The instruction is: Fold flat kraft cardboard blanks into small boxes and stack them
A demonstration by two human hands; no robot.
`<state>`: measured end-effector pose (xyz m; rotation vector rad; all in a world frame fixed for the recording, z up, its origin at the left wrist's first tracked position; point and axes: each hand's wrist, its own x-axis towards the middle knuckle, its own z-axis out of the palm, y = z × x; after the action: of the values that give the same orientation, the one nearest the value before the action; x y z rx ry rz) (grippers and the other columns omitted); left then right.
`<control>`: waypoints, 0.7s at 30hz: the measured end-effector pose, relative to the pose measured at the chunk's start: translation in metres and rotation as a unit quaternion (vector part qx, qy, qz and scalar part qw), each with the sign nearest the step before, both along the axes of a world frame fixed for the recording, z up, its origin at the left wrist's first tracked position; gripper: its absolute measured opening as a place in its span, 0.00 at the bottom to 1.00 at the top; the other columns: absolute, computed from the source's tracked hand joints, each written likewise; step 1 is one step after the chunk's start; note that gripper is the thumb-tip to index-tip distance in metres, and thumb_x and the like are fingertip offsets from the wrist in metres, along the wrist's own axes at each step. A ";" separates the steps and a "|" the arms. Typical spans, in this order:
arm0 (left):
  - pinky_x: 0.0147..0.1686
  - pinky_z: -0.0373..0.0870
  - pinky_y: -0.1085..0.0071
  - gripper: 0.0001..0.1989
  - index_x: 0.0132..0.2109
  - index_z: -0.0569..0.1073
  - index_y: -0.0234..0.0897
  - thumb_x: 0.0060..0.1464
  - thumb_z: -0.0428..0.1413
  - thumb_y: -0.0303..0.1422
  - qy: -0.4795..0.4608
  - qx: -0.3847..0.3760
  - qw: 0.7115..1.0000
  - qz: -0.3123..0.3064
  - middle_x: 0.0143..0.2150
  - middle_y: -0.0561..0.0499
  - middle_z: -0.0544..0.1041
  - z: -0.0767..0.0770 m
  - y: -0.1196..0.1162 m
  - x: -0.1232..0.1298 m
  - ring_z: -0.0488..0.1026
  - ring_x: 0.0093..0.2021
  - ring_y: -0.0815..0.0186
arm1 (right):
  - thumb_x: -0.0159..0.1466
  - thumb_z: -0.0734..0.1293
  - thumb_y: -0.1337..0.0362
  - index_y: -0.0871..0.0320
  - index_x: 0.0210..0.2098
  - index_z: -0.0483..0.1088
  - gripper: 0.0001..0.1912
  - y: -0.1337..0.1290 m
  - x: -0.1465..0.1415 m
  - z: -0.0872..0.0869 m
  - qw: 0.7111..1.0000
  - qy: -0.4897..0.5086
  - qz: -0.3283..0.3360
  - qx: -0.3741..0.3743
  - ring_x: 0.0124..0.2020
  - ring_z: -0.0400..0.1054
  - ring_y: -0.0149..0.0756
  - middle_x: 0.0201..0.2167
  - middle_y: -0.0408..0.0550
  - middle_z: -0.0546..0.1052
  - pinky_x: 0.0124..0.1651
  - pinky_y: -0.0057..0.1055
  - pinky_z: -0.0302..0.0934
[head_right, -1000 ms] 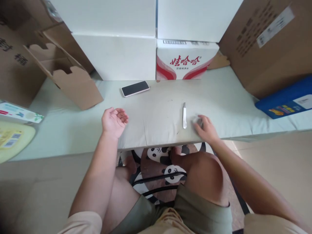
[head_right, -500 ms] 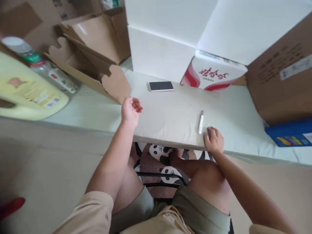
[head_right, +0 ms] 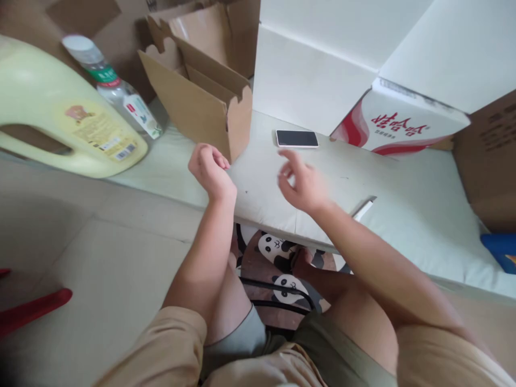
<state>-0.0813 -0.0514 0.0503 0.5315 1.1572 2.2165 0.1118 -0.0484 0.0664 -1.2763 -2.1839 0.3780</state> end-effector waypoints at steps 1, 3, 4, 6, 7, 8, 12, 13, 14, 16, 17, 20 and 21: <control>0.25 0.55 0.73 0.22 0.21 0.58 0.39 0.65 0.47 0.24 0.008 0.000 1.000 -0.002 0.19 0.56 0.55 -0.001 0.000 0.001 0.57 0.20 0.71 | 0.62 0.66 0.63 0.49 0.62 0.64 0.28 0.018 -0.030 0.013 0.999 0.019 0.025 -0.004 0.34 0.72 0.41 0.36 0.45 0.78 0.44 0.41 0.68; 0.25 0.55 0.73 0.22 0.21 0.59 0.38 0.66 0.48 0.25 0.024 0.001 1.000 -0.004 0.19 0.57 0.55 -0.004 0.001 0.003 0.57 0.20 0.72 | 0.60 0.66 0.67 0.48 0.63 0.62 0.32 0.052 -0.080 0.034 0.998 0.038 0.049 0.004 0.33 0.72 0.40 0.33 0.42 0.76 0.46 0.40 0.67; 0.25 0.55 0.73 0.22 0.22 0.59 0.38 0.66 0.49 0.26 0.031 0.002 1.000 -0.003 0.19 0.57 0.54 -0.005 0.001 0.003 0.57 0.20 0.72 | 0.61 0.64 0.68 0.49 0.63 0.63 0.30 0.066 -0.098 0.041 0.999 0.013 0.052 0.004 0.33 0.73 0.40 0.32 0.41 0.74 0.47 0.42 0.66; 0.25 0.55 0.73 0.21 0.22 0.59 0.39 0.66 0.49 0.28 0.046 0.004 0.999 0.004 0.19 0.57 0.55 -0.008 0.002 0.003 0.57 0.20 0.72 | 0.62 0.61 0.69 0.51 0.55 0.67 0.21 0.085 -0.122 0.049 0.998 -0.042 0.052 0.005 0.35 0.73 0.41 0.31 0.42 0.72 0.47 0.43 0.66; 0.25 0.55 0.73 0.21 0.22 0.59 0.39 0.66 0.49 0.30 0.055 0.005 0.998 0.010 0.19 0.57 0.55 -0.009 0.003 0.002 0.57 0.20 0.72 | 0.62 0.61 0.69 0.51 0.50 0.68 0.16 0.089 -0.127 0.050 0.996 -0.077 0.045 0.006 0.35 0.73 0.42 0.30 0.43 0.72 0.46 0.43 0.66; 0.26 0.57 0.72 0.21 0.23 0.59 0.39 0.67 0.50 0.31 0.068 0.005 0.997 0.019 0.20 0.57 0.56 -0.010 0.005 0.000 0.58 0.21 0.71 | 0.62 0.61 0.68 0.52 0.45 0.68 0.12 0.089 -0.128 0.050 0.993 -0.112 0.032 0.011 0.35 0.73 0.44 0.31 0.45 0.73 0.45 0.42 0.66; 0.41 0.69 0.66 0.17 0.27 0.63 0.41 0.66 0.50 0.36 0.175 0.003 0.980 0.097 0.27 0.53 0.64 -0.016 0.008 -0.016 0.69 0.33 0.65 | 0.60 0.61 0.66 0.52 0.39 0.66 0.08 0.065 -0.093 0.047 0.979 -0.194 -0.028 0.056 0.35 0.72 0.47 0.32 0.50 0.76 0.39 0.40 0.64; 0.49 0.69 0.63 0.13 0.30 0.66 0.41 0.65 0.51 0.37 0.212 0.005 0.969 0.127 0.31 0.52 0.68 -0.018 0.008 -0.021 0.71 0.39 0.63 | 0.59 0.60 0.66 0.52 0.38 0.66 0.08 0.056 -0.074 0.046 0.978 -0.193 -0.032 0.071 0.36 0.72 0.47 0.31 0.50 0.76 0.39 0.40 0.64; 0.57 0.67 0.60 0.10 0.34 0.69 0.42 0.64 0.51 0.38 0.244 0.009 0.957 0.157 0.36 0.50 0.70 -0.018 0.008 -0.027 0.72 0.46 0.60 | 0.58 0.60 0.66 0.52 0.37 0.66 0.08 0.047 -0.053 0.045 0.977 -0.191 -0.032 0.085 0.35 0.72 0.46 0.31 0.51 0.76 0.38 0.40 0.64; 0.65 0.61 0.55 0.09 0.44 0.71 0.43 0.65 0.52 0.41 0.286 0.020 0.940 0.187 0.47 0.47 0.72 -0.018 0.006 -0.036 0.69 0.57 0.57 | 0.57 0.60 0.65 0.52 0.35 0.65 0.07 0.029 -0.006 0.042 0.976 -0.178 -0.022 0.120 0.33 0.71 0.46 0.31 0.51 0.75 0.36 0.42 0.64; 0.66 0.60 0.54 0.11 0.48 0.71 0.44 0.66 0.51 0.44 0.298 0.029 0.938 0.176 0.51 0.46 0.72 -0.017 0.004 -0.038 0.68 0.61 0.56 | 0.56 0.60 0.64 0.51 0.34 0.65 0.06 0.020 0.018 0.040 0.977 -0.160 -0.004 0.143 0.34 0.71 0.47 0.31 0.52 0.74 0.36 0.44 0.64; 0.61 0.67 0.57 0.18 0.50 0.73 0.44 0.67 0.50 0.50 0.330 0.093 0.939 0.037 0.52 0.46 0.75 -0.012 0.001 -0.029 0.73 0.58 0.57 | 0.61 0.60 0.59 0.47 0.36 0.69 0.07 -0.008 0.079 0.031 0.980 -0.086 0.026 0.176 0.46 0.72 0.53 0.40 0.54 0.73 0.46 0.54 0.67; 0.57 0.70 0.59 0.19 0.48 0.74 0.44 0.67 0.50 0.52 0.333 0.114 0.935 -0.036 0.48 0.46 0.77 -0.010 0.000 -0.021 0.75 0.54 0.58 | 0.61 0.62 0.57 0.46 0.37 0.71 0.07 -0.017 0.094 0.025 0.981 -0.053 0.019 0.188 0.47 0.72 0.55 0.42 0.54 0.73 0.48 0.57 0.67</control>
<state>-0.1026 -0.0512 0.0404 1.4817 1.1598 2.1726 0.2062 -0.0653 0.0919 -1.0647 -2.2347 -0.0904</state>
